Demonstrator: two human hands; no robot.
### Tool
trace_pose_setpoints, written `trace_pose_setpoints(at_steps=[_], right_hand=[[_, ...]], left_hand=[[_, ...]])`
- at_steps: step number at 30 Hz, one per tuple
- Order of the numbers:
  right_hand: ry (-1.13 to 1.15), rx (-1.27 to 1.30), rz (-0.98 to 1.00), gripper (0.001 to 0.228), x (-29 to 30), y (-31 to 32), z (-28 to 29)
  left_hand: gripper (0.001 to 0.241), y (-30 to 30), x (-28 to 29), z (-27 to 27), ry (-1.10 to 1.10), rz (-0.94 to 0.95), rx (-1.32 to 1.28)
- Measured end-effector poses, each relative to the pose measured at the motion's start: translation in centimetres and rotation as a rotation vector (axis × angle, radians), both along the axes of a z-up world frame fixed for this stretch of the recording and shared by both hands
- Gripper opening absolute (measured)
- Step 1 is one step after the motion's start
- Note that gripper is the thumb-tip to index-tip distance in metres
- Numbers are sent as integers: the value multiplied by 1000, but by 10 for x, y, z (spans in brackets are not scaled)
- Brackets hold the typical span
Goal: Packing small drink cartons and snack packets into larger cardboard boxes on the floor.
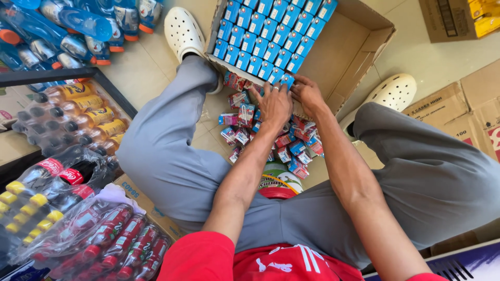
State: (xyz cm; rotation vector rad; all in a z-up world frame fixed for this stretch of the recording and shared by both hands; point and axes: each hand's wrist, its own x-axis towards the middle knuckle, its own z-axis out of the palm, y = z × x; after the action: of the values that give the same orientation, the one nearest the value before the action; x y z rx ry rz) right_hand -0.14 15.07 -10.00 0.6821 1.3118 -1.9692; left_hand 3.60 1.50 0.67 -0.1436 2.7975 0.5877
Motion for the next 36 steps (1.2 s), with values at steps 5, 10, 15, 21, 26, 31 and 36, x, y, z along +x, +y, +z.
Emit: trace_pose_setpoints(at_steps=[5,10,15,21,26,31,36], right_hand=[[-23,23,1,46,1,2,-7],[-93,14,-27,47,-3,4,-13],[-109,-23,-73,47,-5,1,-4],[-85,-24,-95,48,-7,2,-12],[-99,-1,-95,46,-5,3,-14],[-109,-6,-111,45,-6,3,-15],[-90,0,-130,45,-5,2,-15]], left_hand=[[37,3,2,-8,-3,6,-2],[40,3,4,-12,17,3,-13],[38,2,2,-6,-28,-4,29],[40,3,-1,-13,-34,-4,56],[40,2,-5,-7,-93,-23,51],[40,3,-5,-11,-133,-45,35],[40,2,-5,-13,-162,-38,35]])
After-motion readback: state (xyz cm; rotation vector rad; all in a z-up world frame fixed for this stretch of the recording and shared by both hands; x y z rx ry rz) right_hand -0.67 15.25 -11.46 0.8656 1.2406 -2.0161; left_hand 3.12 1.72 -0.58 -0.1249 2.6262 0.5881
